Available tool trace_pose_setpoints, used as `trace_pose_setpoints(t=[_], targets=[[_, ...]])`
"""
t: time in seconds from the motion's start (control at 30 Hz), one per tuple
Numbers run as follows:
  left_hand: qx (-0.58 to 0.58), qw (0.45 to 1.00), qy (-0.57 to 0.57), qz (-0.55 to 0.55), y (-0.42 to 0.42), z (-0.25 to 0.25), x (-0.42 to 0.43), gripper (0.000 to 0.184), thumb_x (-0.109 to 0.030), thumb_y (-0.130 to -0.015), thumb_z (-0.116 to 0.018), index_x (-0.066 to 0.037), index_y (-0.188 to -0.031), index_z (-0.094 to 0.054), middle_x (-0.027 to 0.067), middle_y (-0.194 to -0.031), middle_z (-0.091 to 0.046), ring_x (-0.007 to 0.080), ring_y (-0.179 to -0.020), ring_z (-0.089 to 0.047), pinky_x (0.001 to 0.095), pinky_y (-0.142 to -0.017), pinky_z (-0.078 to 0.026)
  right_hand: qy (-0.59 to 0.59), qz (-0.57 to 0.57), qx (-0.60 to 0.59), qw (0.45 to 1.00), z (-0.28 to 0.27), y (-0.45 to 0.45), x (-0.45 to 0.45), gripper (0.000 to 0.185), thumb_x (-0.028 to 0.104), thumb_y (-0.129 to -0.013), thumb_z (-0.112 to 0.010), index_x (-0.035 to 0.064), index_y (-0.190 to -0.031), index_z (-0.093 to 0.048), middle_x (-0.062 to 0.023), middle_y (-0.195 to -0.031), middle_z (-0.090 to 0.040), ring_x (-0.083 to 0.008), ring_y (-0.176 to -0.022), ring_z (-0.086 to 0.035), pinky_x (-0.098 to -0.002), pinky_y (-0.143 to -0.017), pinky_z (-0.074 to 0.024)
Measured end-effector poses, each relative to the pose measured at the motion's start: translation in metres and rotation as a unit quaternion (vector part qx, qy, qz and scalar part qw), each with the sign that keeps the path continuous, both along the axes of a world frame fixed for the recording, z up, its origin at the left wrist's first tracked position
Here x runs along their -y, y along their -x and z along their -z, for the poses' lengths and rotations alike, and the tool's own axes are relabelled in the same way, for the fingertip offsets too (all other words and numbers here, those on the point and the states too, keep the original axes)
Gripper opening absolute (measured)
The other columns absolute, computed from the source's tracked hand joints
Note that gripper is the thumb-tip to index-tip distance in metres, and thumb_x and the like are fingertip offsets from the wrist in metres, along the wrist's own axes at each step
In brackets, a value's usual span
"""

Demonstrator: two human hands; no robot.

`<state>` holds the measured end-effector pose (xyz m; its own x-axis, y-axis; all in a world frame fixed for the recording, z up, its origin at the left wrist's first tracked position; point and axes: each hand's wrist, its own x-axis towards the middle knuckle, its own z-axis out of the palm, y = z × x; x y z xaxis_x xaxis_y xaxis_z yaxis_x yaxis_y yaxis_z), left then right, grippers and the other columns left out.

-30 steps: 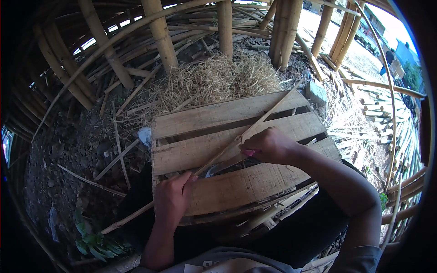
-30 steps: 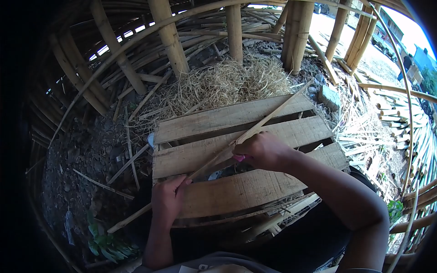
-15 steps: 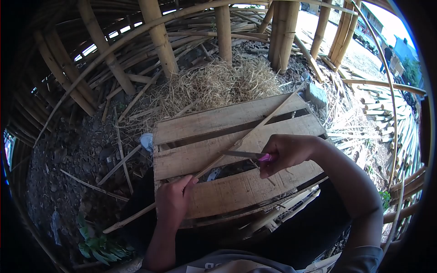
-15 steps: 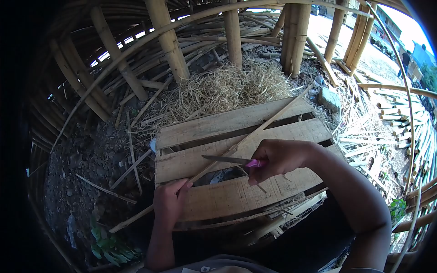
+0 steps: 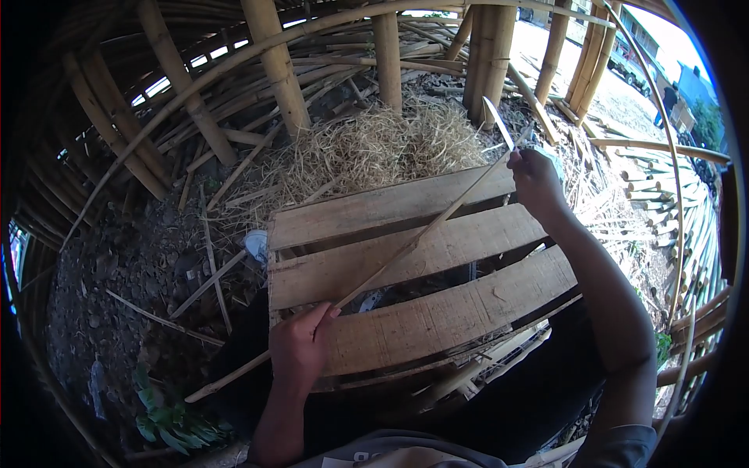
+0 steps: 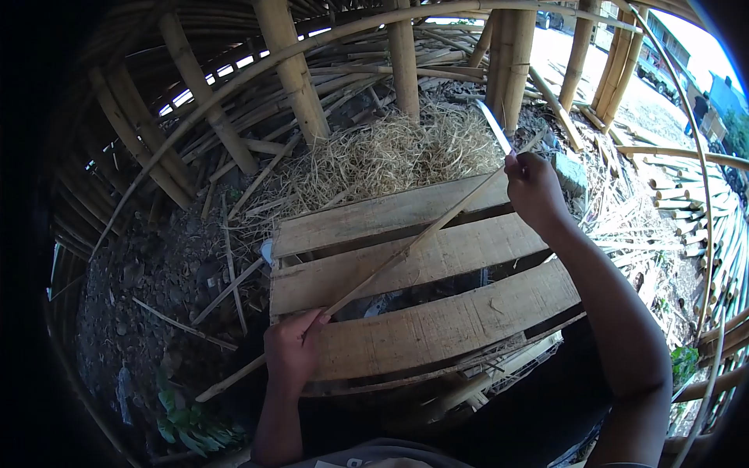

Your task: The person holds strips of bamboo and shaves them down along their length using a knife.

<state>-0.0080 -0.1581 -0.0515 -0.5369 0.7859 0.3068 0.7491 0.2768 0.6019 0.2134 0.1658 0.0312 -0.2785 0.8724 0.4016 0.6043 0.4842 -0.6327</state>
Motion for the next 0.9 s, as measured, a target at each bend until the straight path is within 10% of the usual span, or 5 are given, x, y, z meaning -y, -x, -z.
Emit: trace_pose_setpoints(t=[0.2,0.43,0.5,0.6,0.9], targets=[[0.004,0.991,-0.124,-0.047,0.003,0.001,0.001,0.012,-0.006,-0.086,-0.068,0.0,-0.097,-0.069,0.0159,-0.074,-0.065,0.0285,-0.064,-0.066,0.0311,-0.057,-0.049,-0.083,-0.057,0.075,0.992,-0.012,-0.018,0.01,0.015,0.007,-0.091,-0.061,0.0002,-0.104,-0.066,-0.021,-0.074,-0.065,-0.0293,-0.067,-0.064,-0.039,-0.065,-0.0485],[0.041,0.971,-0.205,-0.119,0.011,0.01,0.002,0.015,-0.007,-0.089,-0.067,0.003,-0.1,-0.068,0.0153,-0.072,-0.065,0.0171,-0.063,-0.066,0.0275,-0.057,-0.048,-0.056,-0.311,0.171,0.933,-0.011,-0.004,0.073,0.055,-0.018,-0.078,-0.05,-0.0042,-0.131,-0.052,-0.0194,-0.093,-0.054,-0.0312,-0.081,-0.058,-0.0392,-0.077,-0.0487],[0.045,0.967,-0.224,-0.115,0.011,0.011,0.002,0.015,-0.006,-0.089,-0.067,0.003,-0.099,-0.068,0.0151,-0.072,-0.065,0.0164,-0.063,-0.065,0.0271,-0.057,-0.048,-0.054,-0.396,0.317,0.86,0.002,0.002,0.091,0.072,-0.016,-0.07,-0.055,-0.0028,-0.139,-0.042,-0.0162,-0.104,-0.047,-0.0281,-0.09,-0.056,-0.0376,-0.083,-0.0513],[0.05,0.975,-0.187,-0.109,0.01,0.011,0.004,0.015,-0.006,-0.088,-0.068,0.003,-0.1,-0.068,0.0163,-0.072,-0.065,0.0183,-0.063,-0.066,0.0272,-0.057,-0.047,-0.171,-0.478,0.339,0.792,0.019,0.012,0.116,0.052,-0.002,-0.087,-0.051,-0.0068,-0.138,-0.04,-0.0143,-0.1,-0.047,-0.0234,-0.089,-0.057,-0.0315,-0.076,-0.0553],[0.049,0.982,-0.16,-0.092,0.007,0.008,0.004,0.014,-0.008,-0.087,-0.069,0.002,-0.097,-0.069,0.0171,-0.071,-0.064,0.0229,-0.06,-0.065,0.0283,-0.057,-0.047,-0.197,-0.185,0.478,0.836,0.025,-0.013,0.073,0.053,0.002,-0.087,-0.055,-0.0024,-0.138,-0.039,-0.0155,-0.098,-0.052,-0.026,-0.087,-0.061,-0.0371,-0.074,-0.0529]])
